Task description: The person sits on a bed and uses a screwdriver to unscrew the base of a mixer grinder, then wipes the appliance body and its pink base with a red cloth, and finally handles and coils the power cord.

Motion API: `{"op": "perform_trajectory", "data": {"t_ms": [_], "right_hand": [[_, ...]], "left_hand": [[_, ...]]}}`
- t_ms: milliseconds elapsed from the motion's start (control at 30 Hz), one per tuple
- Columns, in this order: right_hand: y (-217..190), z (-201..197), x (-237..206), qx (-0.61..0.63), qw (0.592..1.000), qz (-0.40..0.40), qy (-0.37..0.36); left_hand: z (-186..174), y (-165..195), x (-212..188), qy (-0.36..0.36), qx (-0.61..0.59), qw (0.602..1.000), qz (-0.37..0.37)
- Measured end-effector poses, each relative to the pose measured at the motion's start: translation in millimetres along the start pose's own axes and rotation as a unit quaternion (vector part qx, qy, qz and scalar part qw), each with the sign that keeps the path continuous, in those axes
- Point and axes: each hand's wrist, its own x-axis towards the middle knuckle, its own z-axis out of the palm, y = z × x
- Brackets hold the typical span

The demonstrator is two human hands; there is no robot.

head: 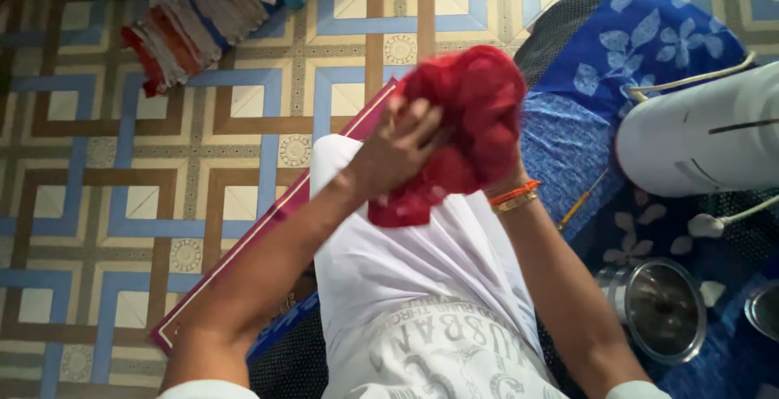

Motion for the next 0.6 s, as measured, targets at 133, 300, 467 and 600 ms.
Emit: {"op": "perform_trajectory", "data": {"t_ms": [133,300,467,600], "right_hand": [[-5,-10,-21,-0.266,0.960,-0.063,0.067],[3,7,-48,-0.288,0.924,-0.215,0.130],[11,43,-68,-0.747,0.571,-0.319,0.120],[-17,56,-101,-0.798,0.562,-0.195,0.102]], "left_hand": [[23,27,-30,-0.291,-0.212,0.920,-0.156],[34,53,-32,0.072,-0.546,0.697,-0.459],[89,102,-8,0.053,-0.849,0.125,-0.510],[141,121,25,0.151,-0.835,0.209,-0.486]]}}
